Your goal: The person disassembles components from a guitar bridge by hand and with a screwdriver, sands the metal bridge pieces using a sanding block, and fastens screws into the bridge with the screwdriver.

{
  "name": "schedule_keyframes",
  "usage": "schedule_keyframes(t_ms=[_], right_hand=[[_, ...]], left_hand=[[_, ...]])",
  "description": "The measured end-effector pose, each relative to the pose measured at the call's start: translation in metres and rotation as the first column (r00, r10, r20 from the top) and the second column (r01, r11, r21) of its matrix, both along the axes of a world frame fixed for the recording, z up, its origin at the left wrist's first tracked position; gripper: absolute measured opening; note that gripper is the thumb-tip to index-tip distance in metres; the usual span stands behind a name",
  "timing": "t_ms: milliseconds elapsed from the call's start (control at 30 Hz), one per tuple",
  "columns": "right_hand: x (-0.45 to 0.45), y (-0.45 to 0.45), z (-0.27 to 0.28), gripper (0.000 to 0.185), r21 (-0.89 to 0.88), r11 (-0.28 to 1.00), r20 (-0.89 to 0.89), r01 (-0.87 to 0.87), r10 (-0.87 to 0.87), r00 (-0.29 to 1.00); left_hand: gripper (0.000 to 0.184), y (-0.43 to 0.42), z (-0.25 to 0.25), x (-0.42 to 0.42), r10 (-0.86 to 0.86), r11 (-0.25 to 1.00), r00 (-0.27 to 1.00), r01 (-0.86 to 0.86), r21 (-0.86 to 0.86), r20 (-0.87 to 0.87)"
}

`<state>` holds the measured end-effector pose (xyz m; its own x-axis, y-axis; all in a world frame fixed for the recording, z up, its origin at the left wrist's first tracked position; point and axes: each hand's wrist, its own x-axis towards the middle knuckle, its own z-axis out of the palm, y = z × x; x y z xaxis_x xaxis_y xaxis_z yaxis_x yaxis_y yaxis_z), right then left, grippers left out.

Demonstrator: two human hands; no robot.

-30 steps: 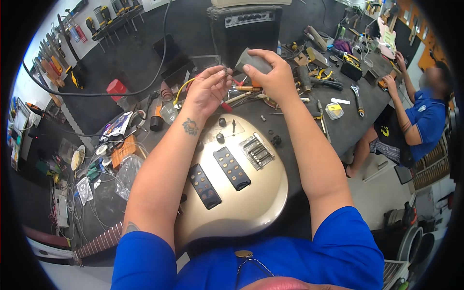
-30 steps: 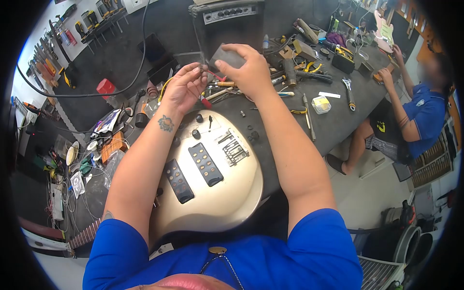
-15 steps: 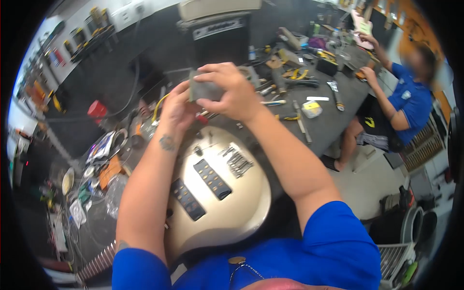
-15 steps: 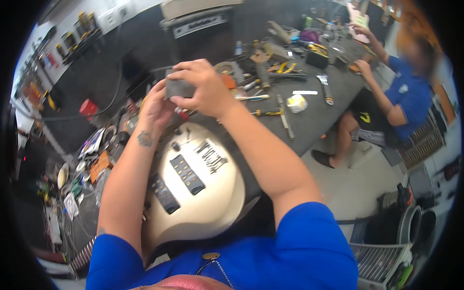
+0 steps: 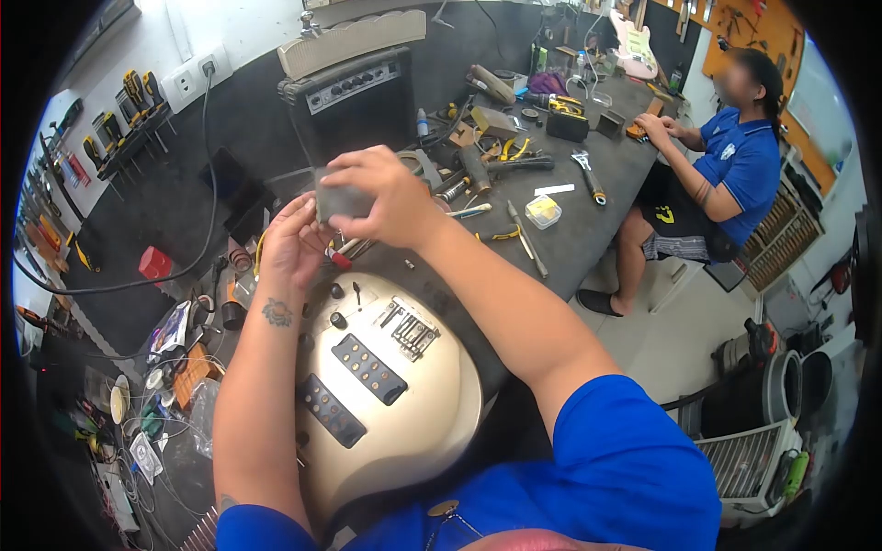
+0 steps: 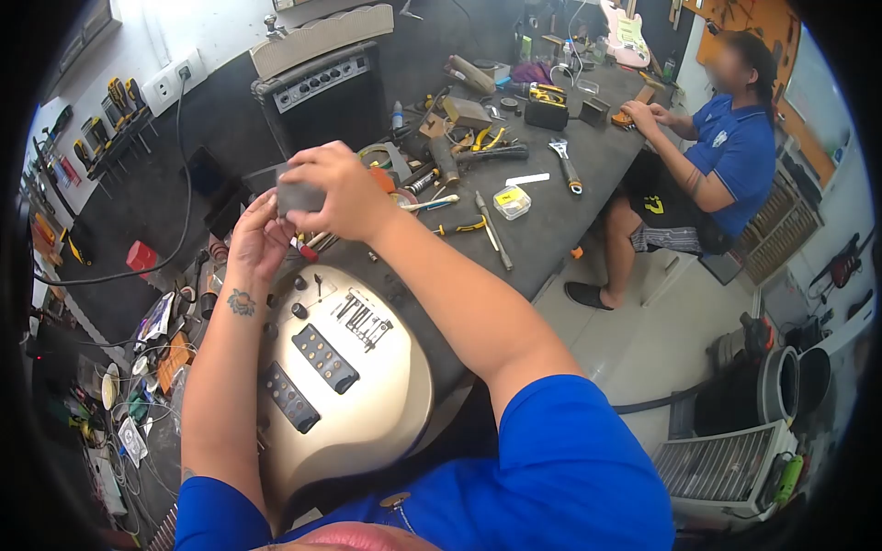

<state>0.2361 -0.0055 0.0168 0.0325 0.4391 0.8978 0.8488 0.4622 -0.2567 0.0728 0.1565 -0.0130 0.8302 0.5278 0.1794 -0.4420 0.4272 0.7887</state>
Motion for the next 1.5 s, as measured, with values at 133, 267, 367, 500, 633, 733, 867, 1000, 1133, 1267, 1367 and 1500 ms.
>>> schedule_keyframes(t_ms=[133,267,367,500,633,733,867,1000,1133,1267,1367,1500], right_hand=[[-0.008,-0.003,0.002,0.05,-0.05,0.996,0.06,-0.068,0.071,0.996],[0.028,0.002,-0.005,0.05,0.0,0.979,-0.001,0.204,-0.204,0.979],[0.039,-0.012,0.004,0.053,0.006,0.986,-0.181,0.165,-0.161,0.97],[0.024,-0.023,0.019,0.054,-0.083,0.994,-0.094,0.072,-0.08,0.992],[0.037,-0.019,0.01,0.058,-0.141,0.989,-0.211,0.053,-0.083,0.974],[0.03,-0.017,0.011,0.056,-0.147,0.983,-0.42,-0.107,0.035,0.907],[0.024,-0.016,0.01,0.061,-0.218,0.976,-0.191,0.019,-0.062,0.98],[0.023,-0.015,0.009,0.057,-0.234,0.972,-0.199,-0.005,-0.043,0.979],[0.016,-0.014,0.008,0.057,-0.257,0.966,-0.19,-0.041,-0.009,0.982],[0.006,-0.01,0.005,0.058,-0.221,0.971,-0.298,-0.089,0.019,0.954],[-0.008,-0.013,0.008,0.06,-0.166,0.986,-0.219,0.0,-0.037,0.975],[0.002,-0.002,-0.001,0.06,-0.068,0.995,-0.051,0.075,-0.079,0.996]], left_hand=[[0.021,0.005,0.001,0.002,0.012,1.0,1.0,-0.012,0.025,-0.01],[0.019,0.012,-0.002,-0.004,-0.052,0.998,0.998,0.054,-0.044,0.032],[0.022,0.013,-0.002,0.0,-0.037,0.997,0.998,0.039,-0.066,0.045],[0.024,0.008,-0.002,-0.001,-0.053,0.997,0.999,0.053,-0.057,0.007],[0.022,0.006,0.0,-0.003,-0.087,0.992,0.996,0.089,-0.085,0.026],[0.02,0.002,0.004,-0.002,-0.119,0.99,0.992,0.122,-0.077,0.036],[0.021,0.001,0.001,0.0,-0.054,0.995,0.998,0.054,-0.089,0.012],[0.023,0.001,0.007,-0.003,-0.033,0.995,0.999,0.033,-0.097,0.011],[0.025,-0.005,0.012,-0.005,-0.001,0.998,1.0,0.002,-0.07,0.008],[0.026,-0.004,0.007,-0.003,-0.005,0.999,0.999,0.007,-0.04,0.04],[0.023,0.002,-0.002,0.002,-0.052,0.998,0.997,0.053,-0.022,0.052],[0.018,-0.003,0.0,0.004,-0.056,0.998,0.998,0.055,0.023,0.022]])
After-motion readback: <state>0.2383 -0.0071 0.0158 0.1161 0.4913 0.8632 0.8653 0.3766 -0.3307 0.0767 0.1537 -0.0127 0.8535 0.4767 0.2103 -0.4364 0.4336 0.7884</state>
